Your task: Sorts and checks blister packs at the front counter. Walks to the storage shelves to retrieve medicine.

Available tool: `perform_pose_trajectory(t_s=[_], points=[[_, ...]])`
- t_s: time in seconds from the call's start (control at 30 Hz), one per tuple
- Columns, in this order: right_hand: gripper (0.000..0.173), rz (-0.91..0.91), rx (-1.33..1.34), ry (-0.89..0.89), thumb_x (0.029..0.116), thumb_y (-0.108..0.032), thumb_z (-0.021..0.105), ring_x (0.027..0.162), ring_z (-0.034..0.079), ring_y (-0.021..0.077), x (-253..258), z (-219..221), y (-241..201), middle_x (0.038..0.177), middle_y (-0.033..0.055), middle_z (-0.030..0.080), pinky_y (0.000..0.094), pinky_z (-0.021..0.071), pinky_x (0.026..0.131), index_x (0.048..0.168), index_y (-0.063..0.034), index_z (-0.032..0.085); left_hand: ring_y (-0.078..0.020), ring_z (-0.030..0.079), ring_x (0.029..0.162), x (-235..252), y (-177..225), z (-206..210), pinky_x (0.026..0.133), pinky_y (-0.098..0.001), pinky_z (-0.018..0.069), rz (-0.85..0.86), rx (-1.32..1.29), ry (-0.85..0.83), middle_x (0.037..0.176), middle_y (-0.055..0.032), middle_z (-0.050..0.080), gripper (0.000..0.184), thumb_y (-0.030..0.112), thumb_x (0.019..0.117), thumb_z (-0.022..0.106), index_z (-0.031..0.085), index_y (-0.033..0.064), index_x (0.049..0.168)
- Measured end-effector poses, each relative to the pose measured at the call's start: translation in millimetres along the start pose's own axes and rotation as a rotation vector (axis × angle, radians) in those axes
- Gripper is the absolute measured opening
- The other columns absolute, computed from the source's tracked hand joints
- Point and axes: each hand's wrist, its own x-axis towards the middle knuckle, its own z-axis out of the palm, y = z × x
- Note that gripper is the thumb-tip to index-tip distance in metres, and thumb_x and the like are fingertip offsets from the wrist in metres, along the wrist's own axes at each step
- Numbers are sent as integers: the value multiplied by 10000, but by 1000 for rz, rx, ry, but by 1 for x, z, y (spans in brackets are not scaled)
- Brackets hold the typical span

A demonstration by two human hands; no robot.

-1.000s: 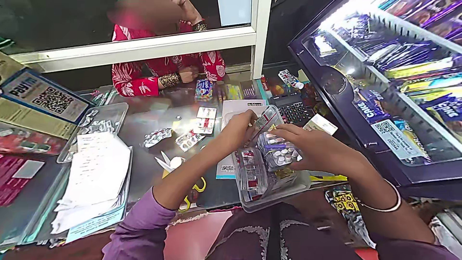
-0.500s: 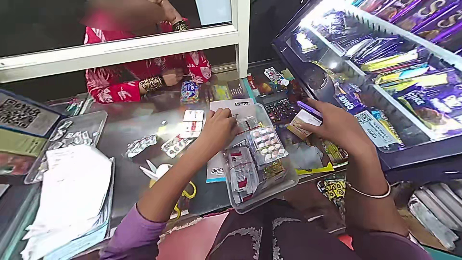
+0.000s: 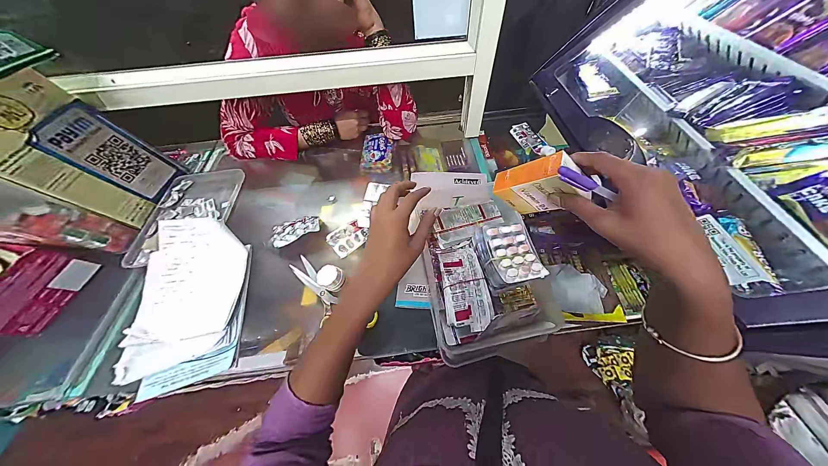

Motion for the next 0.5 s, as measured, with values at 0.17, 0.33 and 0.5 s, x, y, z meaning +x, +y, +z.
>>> perform_pose_trajectory(t_s=[0.17, 0.33, 0.5], points=[[407, 317, -202, -148, 942, -209, 746, 949, 617, 617, -10, -4, 27, 1010, 365, 662, 799, 426, 762, 1274, 11, 657, -333, 666, 1115, -50, 23, -13, 943, -497, 549, -404, -94, -250, 1315, -220, 623, 503, 351, 1012, 594, 583, 5, 1378], [380, 510, -144, -432, 1060, -268, 568, 1071, 614, 564, -33, 28, 69, 1113, 353, 661, 758, 420, 884, 1296, 20, 644, -243, 650, 735, -53, 46, -5, 699, -443, 516, -573, -78, -458, 786, -117, 650, 415, 365, 1028, 507, 670, -8, 946], [430, 281, -104, 33, 1020, -224, 593, 1155, 594, 559, -78, 45, 46, 1317, 368, 570, 704, 473, 897, 1323, 81, 602, -102, 513, 571, -55, 38, -7, 574, -292, 440, -528, -191, -327, 627, -21, 508, 335, 196, 1040, 469, 623, 5, 812]])
